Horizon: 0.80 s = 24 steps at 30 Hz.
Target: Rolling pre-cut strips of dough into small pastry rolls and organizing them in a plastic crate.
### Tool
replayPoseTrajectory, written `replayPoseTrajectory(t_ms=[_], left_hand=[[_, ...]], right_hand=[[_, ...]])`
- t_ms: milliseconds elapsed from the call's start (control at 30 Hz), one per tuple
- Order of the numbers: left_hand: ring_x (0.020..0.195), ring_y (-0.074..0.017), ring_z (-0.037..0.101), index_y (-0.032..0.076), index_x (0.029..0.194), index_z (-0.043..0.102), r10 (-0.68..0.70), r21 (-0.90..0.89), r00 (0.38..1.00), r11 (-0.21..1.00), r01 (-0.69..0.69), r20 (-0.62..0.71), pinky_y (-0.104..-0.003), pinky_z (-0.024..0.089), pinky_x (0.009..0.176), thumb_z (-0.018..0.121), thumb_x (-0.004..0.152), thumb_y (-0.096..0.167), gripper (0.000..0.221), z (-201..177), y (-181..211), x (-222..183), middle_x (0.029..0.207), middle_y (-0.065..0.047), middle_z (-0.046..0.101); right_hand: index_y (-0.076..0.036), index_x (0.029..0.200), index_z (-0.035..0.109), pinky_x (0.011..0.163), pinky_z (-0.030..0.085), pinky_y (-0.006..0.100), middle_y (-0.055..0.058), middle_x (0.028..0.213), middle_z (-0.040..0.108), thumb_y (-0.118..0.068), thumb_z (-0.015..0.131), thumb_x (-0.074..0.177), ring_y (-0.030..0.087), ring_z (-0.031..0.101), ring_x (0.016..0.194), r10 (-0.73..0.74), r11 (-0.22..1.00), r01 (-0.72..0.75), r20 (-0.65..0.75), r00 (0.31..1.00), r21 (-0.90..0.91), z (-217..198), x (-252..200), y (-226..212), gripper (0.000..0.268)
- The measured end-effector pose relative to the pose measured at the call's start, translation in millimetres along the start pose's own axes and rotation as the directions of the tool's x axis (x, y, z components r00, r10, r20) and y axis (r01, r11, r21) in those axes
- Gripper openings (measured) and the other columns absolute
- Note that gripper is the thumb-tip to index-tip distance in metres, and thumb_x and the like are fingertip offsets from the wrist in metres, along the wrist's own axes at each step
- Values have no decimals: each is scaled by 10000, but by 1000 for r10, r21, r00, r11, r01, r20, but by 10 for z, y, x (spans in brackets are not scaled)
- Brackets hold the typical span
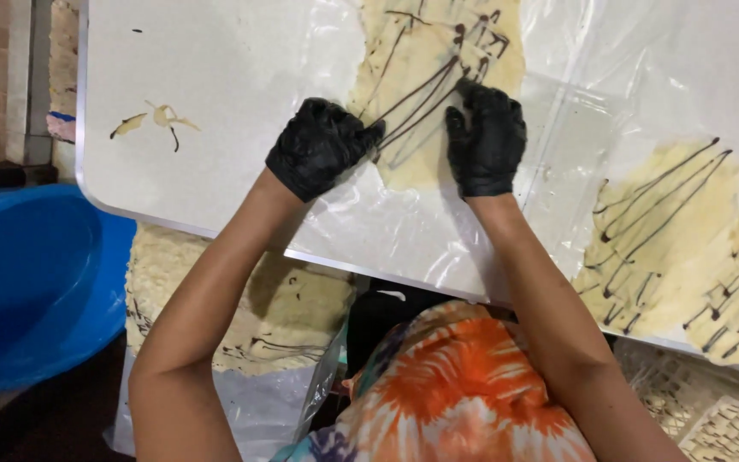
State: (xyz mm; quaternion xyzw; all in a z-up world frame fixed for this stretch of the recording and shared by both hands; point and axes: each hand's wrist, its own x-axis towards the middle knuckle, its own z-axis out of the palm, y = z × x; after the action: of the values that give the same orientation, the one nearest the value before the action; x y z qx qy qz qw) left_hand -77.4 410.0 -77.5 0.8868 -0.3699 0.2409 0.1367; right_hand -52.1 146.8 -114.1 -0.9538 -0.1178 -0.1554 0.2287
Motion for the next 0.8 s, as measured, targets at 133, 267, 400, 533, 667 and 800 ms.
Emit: replayPoseTrajectory(t_ms=[133, 267, 400, 533, 667, 800], left_hand=[[1204, -241, 664, 239, 1362, 612, 13, -10, 991, 1000, -12, 137, -466, 522, 978, 609, 986, 137, 390, 196, -13, -241, 1344, -14, 647], [1102, -212, 593, 241, 1264, 545, -6, 14, 978, 1000, 3, 210, -464, 487, 921, 533, 993, 184, 277, 307, -81, -345, 1230, 5, 552], [646, -138, 612, 267, 790, 664, -166, 110, 981, 982, 155, 97, -361, 512, 640, 485, 1074, 347, 345, 147, -208, -299, 681, 79, 603], [963, -365, 633, 249, 1324, 690, -480, 124, 826, 877, 465, 295, -500, 454, 787, 653, 916, 655, 577, 353, -330, -200, 1125, -65, 702], [646, -272, 590, 254, 825, 720, -285, 209, 958, 936, 283, -23, -408, 421, 543, 822, 841, 292, 110, 359, -313, -94, 698, 10, 581], [703, -263, 624, 237, 848, 745, -383, 86, 924, 920, 383, -22, -403, 463, 602, 792, 875, 276, 67, 386, -334, -96, 753, 5, 626]], right_hand=[[-194, 1244, 781, 724, 507, 500, 85, 999, 660, -408, 794, 886, 371, 600, 899, 83, 966, -78, 8, 997, -247, 34, -40, 226, 417], [-214, 1166, 794, 725, 501, 495, 76, 1022, 618, -454, 764, 912, 353, 567, 905, 105, 953, -98, 8, 994, -288, 45, -66, 320, 350], [-214, 1118, 760, 702, 490, 473, 61, 987, 603, -424, 734, 908, 328, 560, 875, 89, 953, -82, 13, 996, -291, 122, -1, 414, 298], [-213, 1046, 709, 667, 473, 441, 40, 935, 581, -377, 690, 901, 291, 550, 830, 80, 951, -67, 31, 996, -301, 193, -20, 486, 219], [-212, 974, 658, 633, 456, 408, 18, 884, 558, -331, 646, 895, 254, 540, 785, 87, 945, -74, 27, 996, -319, 247, 21, 590, 143], [-212, 926, 624, 609, 445, 386, 3, 849, 543, -299, 616, 891, 230, 533, 755, 93, 943, -78, 29, 995, -323, 400, 82, 610, 95]])
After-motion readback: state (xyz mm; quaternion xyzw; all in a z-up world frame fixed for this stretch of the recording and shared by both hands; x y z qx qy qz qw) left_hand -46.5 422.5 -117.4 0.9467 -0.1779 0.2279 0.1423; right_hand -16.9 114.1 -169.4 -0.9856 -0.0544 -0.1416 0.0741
